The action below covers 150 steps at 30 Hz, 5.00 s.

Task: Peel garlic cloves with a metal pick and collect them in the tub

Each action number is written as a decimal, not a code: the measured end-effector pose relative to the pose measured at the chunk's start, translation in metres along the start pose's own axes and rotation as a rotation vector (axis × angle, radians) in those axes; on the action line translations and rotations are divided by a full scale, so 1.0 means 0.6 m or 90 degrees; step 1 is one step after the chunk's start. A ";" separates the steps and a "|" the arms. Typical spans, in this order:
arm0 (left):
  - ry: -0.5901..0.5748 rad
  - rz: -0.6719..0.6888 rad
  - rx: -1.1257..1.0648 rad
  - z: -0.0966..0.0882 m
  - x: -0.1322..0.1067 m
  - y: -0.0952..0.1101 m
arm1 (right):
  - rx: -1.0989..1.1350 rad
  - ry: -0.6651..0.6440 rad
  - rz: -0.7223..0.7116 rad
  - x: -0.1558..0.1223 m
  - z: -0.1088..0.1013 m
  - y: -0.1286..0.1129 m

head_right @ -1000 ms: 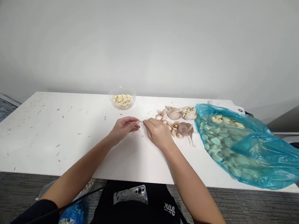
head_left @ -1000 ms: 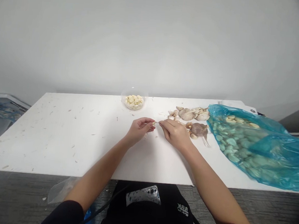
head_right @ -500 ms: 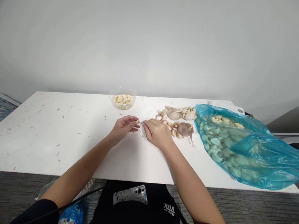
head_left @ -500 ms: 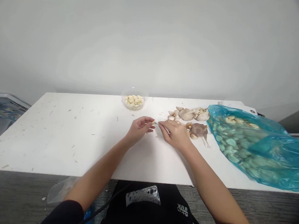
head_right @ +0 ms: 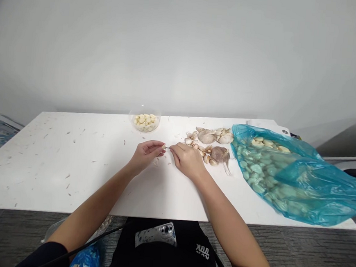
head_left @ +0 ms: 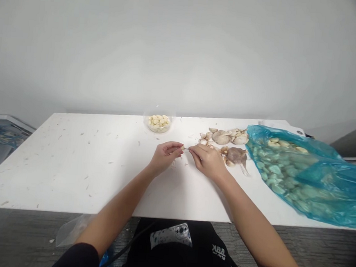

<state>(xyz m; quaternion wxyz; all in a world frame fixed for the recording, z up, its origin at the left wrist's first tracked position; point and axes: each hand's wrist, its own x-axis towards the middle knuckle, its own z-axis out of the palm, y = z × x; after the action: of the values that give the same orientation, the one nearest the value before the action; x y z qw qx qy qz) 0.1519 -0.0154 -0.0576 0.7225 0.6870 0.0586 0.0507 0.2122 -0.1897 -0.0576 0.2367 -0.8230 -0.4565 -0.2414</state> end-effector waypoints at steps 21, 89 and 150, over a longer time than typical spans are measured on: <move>-0.010 0.025 0.036 0.003 0.001 -0.002 | 0.024 -0.049 0.073 0.000 -0.009 -0.006; -0.023 -0.031 -0.047 0.001 0.004 -0.003 | -0.036 -0.046 0.098 0.001 -0.006 -0.009; -0.006 -0.216 -0.303 0.018 0.001 0.009 | -0.051 -0.254 0.139 0.008 -0.009 -0.023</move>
<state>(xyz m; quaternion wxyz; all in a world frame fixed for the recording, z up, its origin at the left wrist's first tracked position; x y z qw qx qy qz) 0.1542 -0.0258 -0.0516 0.8616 0.4791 0.1557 -0.0620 0.2017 -0.1834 -0.0479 0.1333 -0.9077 -0.3925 -0.0645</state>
